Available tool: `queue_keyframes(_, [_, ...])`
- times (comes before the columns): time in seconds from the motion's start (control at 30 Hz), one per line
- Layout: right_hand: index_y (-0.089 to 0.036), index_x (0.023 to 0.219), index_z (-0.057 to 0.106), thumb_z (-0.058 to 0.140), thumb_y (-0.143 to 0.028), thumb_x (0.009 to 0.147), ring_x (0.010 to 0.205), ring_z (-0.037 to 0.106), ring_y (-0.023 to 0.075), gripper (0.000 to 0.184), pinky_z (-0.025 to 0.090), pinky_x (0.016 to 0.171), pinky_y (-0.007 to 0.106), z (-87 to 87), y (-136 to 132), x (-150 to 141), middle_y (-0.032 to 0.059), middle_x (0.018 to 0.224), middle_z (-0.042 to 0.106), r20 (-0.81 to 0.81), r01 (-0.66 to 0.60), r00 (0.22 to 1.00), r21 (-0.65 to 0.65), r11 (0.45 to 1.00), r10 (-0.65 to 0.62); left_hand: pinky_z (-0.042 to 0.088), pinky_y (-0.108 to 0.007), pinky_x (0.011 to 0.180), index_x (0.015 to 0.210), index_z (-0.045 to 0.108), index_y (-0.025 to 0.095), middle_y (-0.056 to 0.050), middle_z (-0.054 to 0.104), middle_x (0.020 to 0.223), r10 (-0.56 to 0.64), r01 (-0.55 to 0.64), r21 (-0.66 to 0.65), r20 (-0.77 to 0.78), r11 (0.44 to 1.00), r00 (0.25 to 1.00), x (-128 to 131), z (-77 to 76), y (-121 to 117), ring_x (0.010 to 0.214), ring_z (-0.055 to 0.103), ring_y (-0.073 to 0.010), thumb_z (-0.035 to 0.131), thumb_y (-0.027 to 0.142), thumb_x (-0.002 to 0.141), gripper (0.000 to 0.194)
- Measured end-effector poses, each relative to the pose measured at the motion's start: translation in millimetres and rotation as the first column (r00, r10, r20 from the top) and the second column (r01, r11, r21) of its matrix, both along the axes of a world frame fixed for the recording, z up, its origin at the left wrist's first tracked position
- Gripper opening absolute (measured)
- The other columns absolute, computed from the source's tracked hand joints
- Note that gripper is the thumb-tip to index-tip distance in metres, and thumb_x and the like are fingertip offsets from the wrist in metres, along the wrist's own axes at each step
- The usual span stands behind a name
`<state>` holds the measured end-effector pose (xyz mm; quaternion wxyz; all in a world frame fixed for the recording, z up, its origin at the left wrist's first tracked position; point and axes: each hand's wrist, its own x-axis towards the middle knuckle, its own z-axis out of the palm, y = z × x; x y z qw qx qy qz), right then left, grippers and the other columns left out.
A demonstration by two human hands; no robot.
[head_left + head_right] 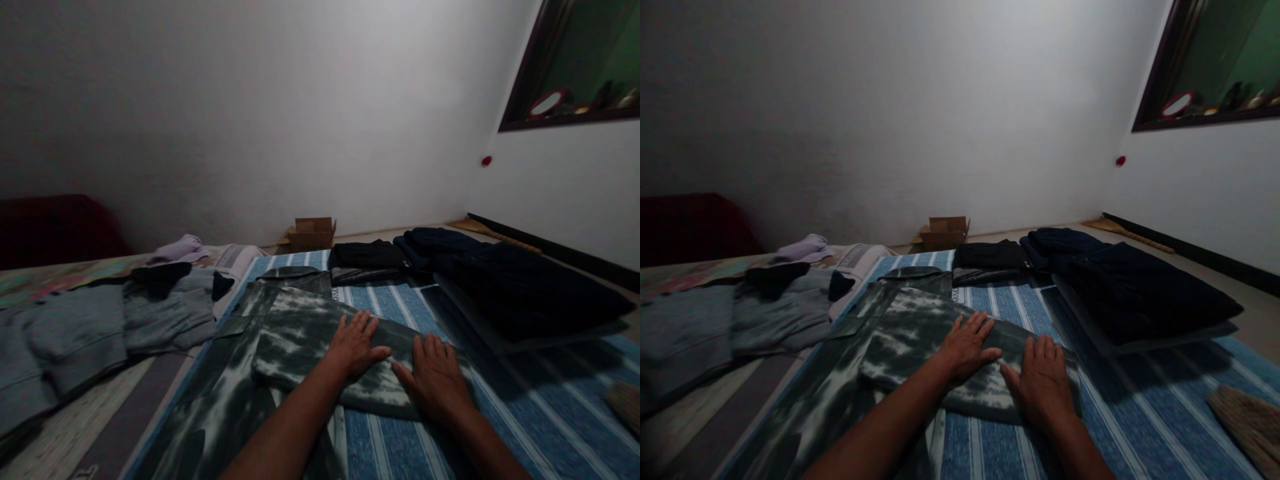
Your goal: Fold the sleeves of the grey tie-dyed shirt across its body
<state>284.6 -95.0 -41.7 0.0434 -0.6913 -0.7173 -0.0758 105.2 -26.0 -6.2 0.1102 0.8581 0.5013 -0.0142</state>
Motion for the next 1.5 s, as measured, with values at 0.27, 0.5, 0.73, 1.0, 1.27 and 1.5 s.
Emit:
queue_keyframes(0.27, [0.001,0.132,0.049,0.033,-0.063,0.090,0.131,0.034,0.0416,0.078,0.018,0.106,0.051,-2.9,0.6,1.6,0.0307,0.136,0.045,-0.033,-0.010,0.999,0.006,1.000,0.010,0.006,-0.057,0.114,0.147,0.030,0.022,-0.011,0.021,0.156,0.007,-0.006,0.080,-0.016,0.997,1.000,-10.0,-3.9,4.5,0.144,0.014,-0.0283,0.022,0.075,0.086,0.082])
queue_keyframes(0.5, [0.000,0.132,0.048,0.031,-0.063,0.090,0.130,0.035,0.0405,0.078,0.019,0.106,0.052,-5.6,2.3,3.0,0.0288,0.136,0.046,-0.042,-0.011,0.999,-0.001,1.000,0.011,0.003,-0.059,0.113,0.147,0.031,0.023,-0.008,0.025,0.155,0.036,-0.031,0.142,-0.034,0.989,0.999,-19.3,-8.5,8.5,0.144,0.016,-0.0295,0.020,0.074,0.087,0.080])
queue_keyframes(0.73, [-0.001,0.132,0.049,0.032,-0.065,0.088,0.131,0.035,0.0407,0.079,0.018,0.106,0.051,-6.2,2.9,3.7,0.0286,0.136,0.046,-0.044,-0.011,0.999,-0.008,1.000,0.011,0.002,-0.062,0.112,0.146,0.034,0.023,-0.009,0.030,0.153,0.106,-0.100,0.183,-0.022,0.978,0.994,-20.0,-9.1,8.0,0.142,0.020,-0.0305,0.017,0.072,0.088,0.078])
queue_keyframes(1.0, [-0.002,0.131,0.049,0.031,-0.063,0.089,0.129,0.037,0.0408,0.076,0.019,0.106,0.052,-5.7,1.6,2.3,0.0285,0.135,0.047,-0.037,-0.006,0.999,0.008,1.000,0.007,0.001,-0.063,0.111,0.145,0.036,0.023,-0.009,0.033,0.152,0.178,-0.166,0.217,-0.038,0.962,0.983,-19.6,-9.0,8.5,0.142,0.019,-0.0324,0.019,0.072,0.088,0.077])
queue_keyframes(1.27, [-0.002,0.133,0.049,0.030,-0.068,0.087,0.130,0.035,0.0405,0.082,0.020,0.106,0.052,-6.8,5.3,6.0,0.0278,0.137,0.045,-0.040,-0.016,0.999,-0.051,0.999,0.014,0.010,-0.065,0.110,0.144,0.037,0.024,-0.008,0.034,0.152,0.194,-0.182,0.215,-0.040,0.960,0.980,-24.8,-8.1,12.6,0.141,0.021,-0.0330,0.021,0.071,0.088,0.075])
queue_keyframes(1.5, [-0.001,0.132,0.049,0.030,-0.065,0.089,0.131,0.035,0.0405,0.079,0.020,0.106,0.051,-2.9,1.3,2.6,0.0280,0.136,0.046,-0.032,-0.005,0.999,-0.017,1.000,0.005,0.016,-0.064,0.110,0.140,0.041,0.023,-0.009,0.039,0.149,0.220,-0.214,0.239,0.002,0.947,0.976,-25.1,-7.1,10.9,0.139,0.026,-0.0311,0.029,0.071,0.087,0.073])
